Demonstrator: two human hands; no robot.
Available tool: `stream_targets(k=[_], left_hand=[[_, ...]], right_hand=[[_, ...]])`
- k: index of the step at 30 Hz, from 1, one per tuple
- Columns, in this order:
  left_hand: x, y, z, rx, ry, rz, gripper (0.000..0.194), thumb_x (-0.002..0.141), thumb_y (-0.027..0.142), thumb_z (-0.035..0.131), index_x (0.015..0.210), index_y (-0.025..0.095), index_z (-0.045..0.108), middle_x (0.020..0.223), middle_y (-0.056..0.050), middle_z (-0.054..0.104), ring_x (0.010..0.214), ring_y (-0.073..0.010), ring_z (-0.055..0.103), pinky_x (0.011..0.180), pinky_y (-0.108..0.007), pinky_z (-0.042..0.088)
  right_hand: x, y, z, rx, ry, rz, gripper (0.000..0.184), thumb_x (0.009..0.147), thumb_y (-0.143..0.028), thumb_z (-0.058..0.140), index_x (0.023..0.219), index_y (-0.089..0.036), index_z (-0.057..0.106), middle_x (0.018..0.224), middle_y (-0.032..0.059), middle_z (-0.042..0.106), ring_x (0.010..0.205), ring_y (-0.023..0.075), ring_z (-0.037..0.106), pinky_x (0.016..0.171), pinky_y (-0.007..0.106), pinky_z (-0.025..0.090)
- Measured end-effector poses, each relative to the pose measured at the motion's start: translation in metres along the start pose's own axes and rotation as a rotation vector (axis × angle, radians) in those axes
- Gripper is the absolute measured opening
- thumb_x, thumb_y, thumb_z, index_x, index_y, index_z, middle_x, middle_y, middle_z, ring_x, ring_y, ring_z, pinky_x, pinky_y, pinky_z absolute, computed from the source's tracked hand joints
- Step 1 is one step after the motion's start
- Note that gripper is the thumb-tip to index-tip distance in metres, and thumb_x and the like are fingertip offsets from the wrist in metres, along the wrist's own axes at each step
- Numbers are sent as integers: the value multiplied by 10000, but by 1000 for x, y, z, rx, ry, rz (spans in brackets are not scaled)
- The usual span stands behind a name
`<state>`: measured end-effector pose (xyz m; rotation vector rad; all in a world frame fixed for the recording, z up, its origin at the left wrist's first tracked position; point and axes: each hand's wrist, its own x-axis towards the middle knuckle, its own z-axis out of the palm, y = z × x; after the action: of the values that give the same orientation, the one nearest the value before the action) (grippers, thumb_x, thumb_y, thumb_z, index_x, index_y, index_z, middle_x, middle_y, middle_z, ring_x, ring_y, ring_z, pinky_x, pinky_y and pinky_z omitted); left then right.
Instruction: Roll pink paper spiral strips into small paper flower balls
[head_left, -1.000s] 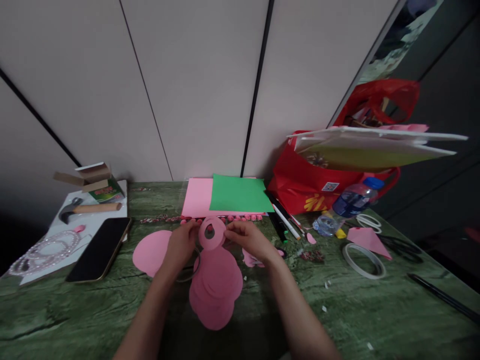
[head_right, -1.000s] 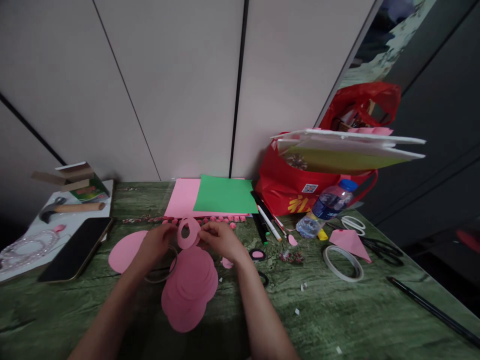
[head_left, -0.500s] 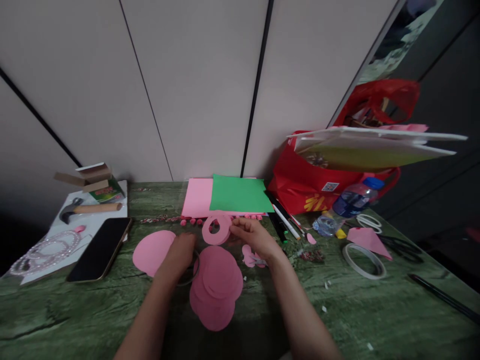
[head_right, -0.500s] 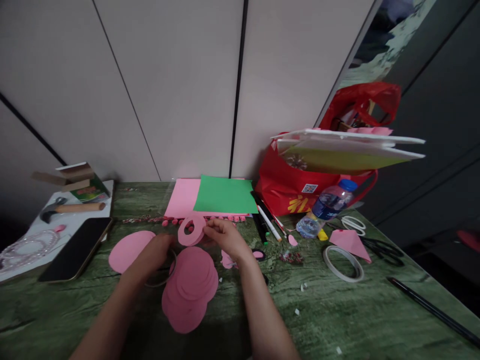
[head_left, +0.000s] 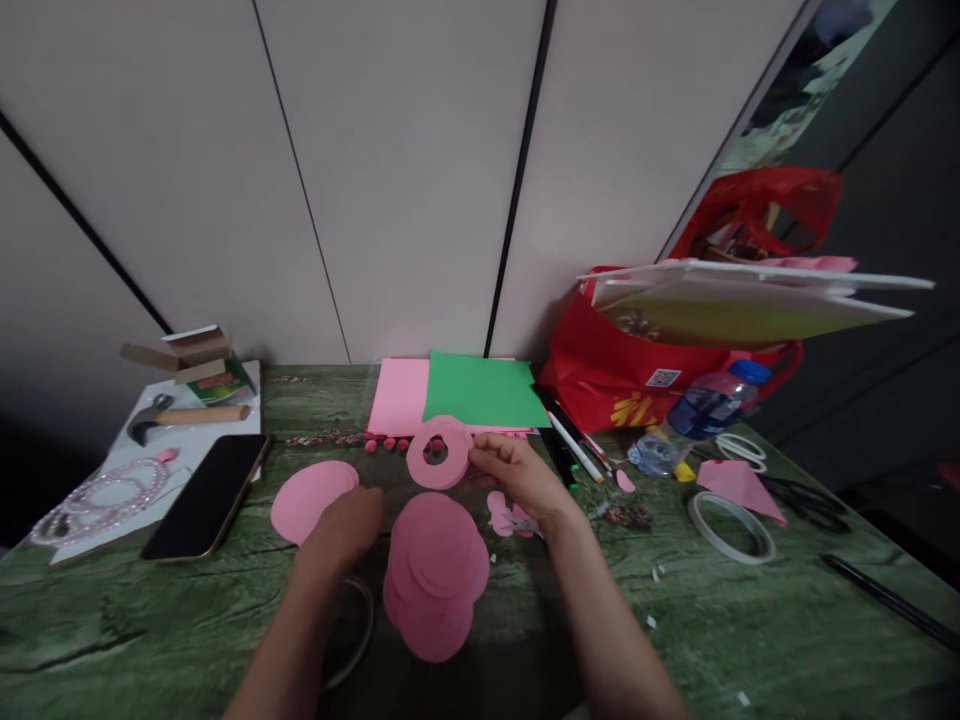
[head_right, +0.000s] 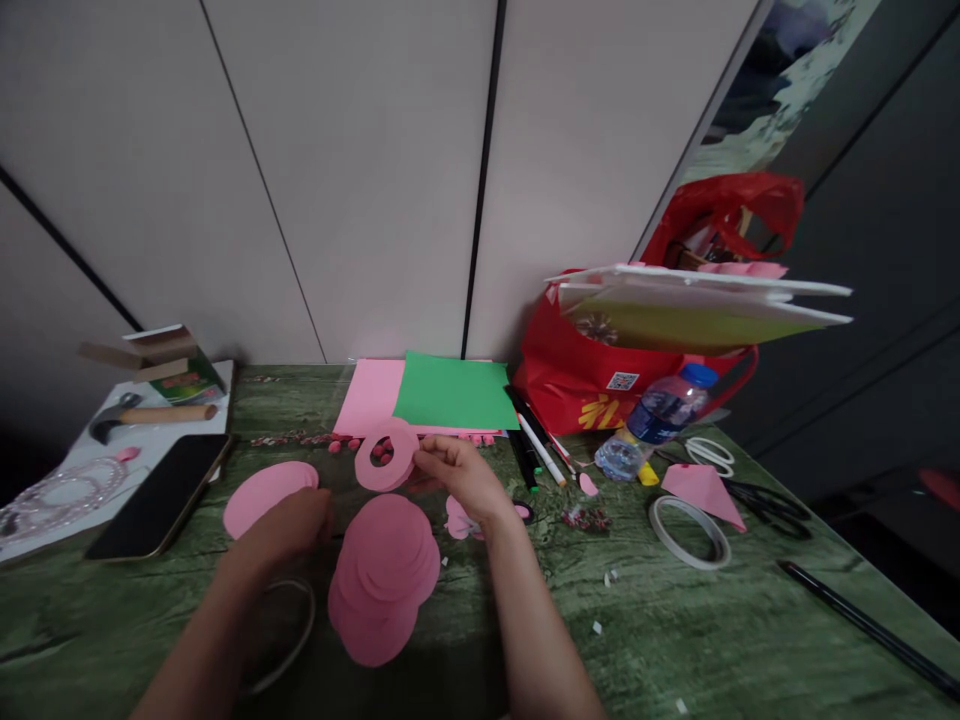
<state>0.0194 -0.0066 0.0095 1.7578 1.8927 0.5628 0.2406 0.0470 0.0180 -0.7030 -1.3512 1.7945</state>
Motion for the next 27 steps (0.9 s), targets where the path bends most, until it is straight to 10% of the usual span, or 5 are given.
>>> stream_targets(k=[4, 11, 20, 27], left_hand=[[12, 17, -6, -100, 52, 30, 138, 688, 231, 544, 667, 175, 668, 662, -88, 674, 683, -224, 624, 621, -290, 430], [10, 42, -13, -1101, -1, -50, 355, 669, 465, 630, 758, 123, 659, 704, -77, 682, 595, -173, 607, 583, -308, 499], [10, 43, -12, -954, -25, 26, 345, 619, 312, 712, 912, 140, 656, 893, -85, 703, 792, -191, 642, 728, -302, 498], [9, 54, -9, -808, -67, 80, 321, 601, 317, 704, 867, 140, 669, 838, -85, 711, 757, -199, 641, 665, -282, 487]], right_hand=[[-2, -5, 2, 36, 41, -32, 259, 698, -377, 670, 823, -157, 612, 720, 1, 630, 650, 117, 607, 618, 264, 515], [-1, -5, 0, 17, 136, -10, 298, 649, -386, 701, 807, -148, 615, 666, -4, 631, 599, 112, 595, 603, 266, 525], [2, -3, -2, -58, 269, 7, 342, 640, -412, 685, 885, -177, 646, 738, 6, 663, 611, 120, 586, 571, 248, 488], [0, -8, 10, -228, 97, -66, 277, 682, -371, 654, 878, -176, 661, 875, 29, 682, 747, 144, 612, 717, 300, 478]])
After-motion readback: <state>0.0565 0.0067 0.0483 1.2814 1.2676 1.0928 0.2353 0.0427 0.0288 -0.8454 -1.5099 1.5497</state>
